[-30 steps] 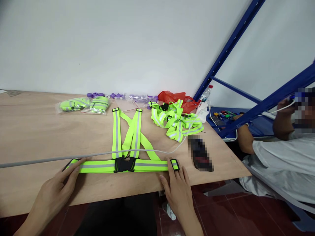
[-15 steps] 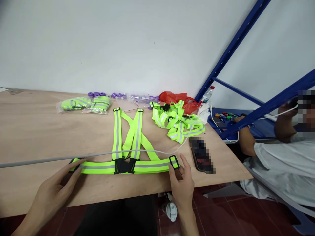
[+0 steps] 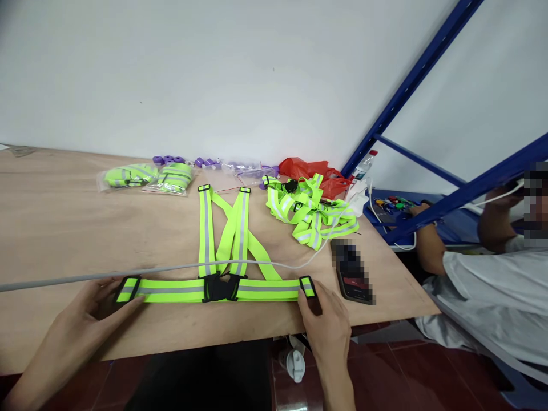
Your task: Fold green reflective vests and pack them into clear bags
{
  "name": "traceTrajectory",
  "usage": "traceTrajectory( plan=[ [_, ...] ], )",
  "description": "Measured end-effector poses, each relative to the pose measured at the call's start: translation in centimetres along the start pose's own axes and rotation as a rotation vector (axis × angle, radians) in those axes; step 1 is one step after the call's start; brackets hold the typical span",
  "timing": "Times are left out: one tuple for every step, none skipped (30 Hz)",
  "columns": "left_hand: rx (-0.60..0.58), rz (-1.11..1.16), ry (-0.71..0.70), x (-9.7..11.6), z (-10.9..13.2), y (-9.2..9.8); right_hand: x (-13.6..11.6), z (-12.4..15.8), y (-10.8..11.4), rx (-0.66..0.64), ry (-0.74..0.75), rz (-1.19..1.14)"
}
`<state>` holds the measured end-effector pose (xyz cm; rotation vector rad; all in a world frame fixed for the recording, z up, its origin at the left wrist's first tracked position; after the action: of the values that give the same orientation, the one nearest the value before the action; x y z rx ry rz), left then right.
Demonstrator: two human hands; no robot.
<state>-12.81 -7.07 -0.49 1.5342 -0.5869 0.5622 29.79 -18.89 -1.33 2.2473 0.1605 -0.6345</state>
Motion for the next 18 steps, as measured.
traceTrajectory(
  plan=[
    [-0.001,-0.007,-0.006,-0.2,-0.1,0.1,0.0,0.0,0.1,0.013,0.024,0.01],
    [-0.005,-0.03,-0.003,-0.5,-0.3,0.3,0.0,0.0,0.2,0.026,0.044,0.018],
    [-0.003,-0.059,0.008,-0.8,-0.4,0.4,0.0,0.1,0.3,0.036,0.06,0.025],
    [0.0,-0.084,0.026,-1.0,-0.4,0.6,0.1,0.1,0.3,0.04,0.073,0.029],
    [0.003,-0.1,0.048,-1.3,-0.5,0.7,0.2,0.2,0.4,0.043,0.083,0.033],
    [0.006,-0.105,0.071,-1.5,-0.4,0.8,0.3,0.3,0.4,0.044,0.088,0.036],
    [0.005,-0.097,0.091,-1.6,-0.3,0.9,0.4,0.4,0.3,0.044,0.088,0.039],
    [0.002,-0.081,0.105,-1.6,-0.2,1.0,0.5,0.4,0.3,0.046,0.087,0.041],
    [-0.001,-0.062,0.117,-1.5,-0.1,1.0,0.6,0.4,0.3,0.049,0.085,0.042],
    [-0.003,-0.043,0.13,-1.4,0.0,1.1,0.7,0.4,0.2,0.053,0.086,0.042],
    [-0.002,-0.028,0.145,-1.3,0.1,1.2,0.7,0.4,0.2,0.057,0.091,0.039],
    [0.0,-0.019,0.161,-1.2,0.1,1.3,0.6,0.4,0.2,0.06,0.1,0.026],
    [-0.003,-0.017,0.176,-1.1,0.1,1.3,0.5,0.3,0.3,0.056,0.109,0.001],
    [-0.009,-0.018,0.186,-1.0,0.1,1.4,0.3,0.3,0.3,0.047,0.11,-0.03],
    [-0.016,-0.021,0.187,-1.0,0.0,1.4,0.2,0.2,0.3,0.033,0.1,-0.062],
    [-0.028,-0.025,0.178,-0.9,-0.1,1.4,0.1,0.2,0.3,0.021,0.079,-0.089],
    [-0.041,-0.03,0.164,-0.9,-0.2,1.3,0.0,0.2,0.3,0.012,0.045,-0.107],
    [-0.055,-0.035,0.148,-1.0,-0.3,1.2,-0.1,0.3,0.3,0.006,0.003,-0.113]
  ],
)
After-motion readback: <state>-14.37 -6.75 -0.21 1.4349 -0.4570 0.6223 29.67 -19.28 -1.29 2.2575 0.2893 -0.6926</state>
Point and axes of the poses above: each hand's wrist, its own z-axis away from the middle knuckle, its own y-axis out of the back of the hand, x = y × z, the point moved 4 cm from there along -z, towards the middle knuckle, and after that the axes turned 11 degrees about -z, right-handed, at the moved point
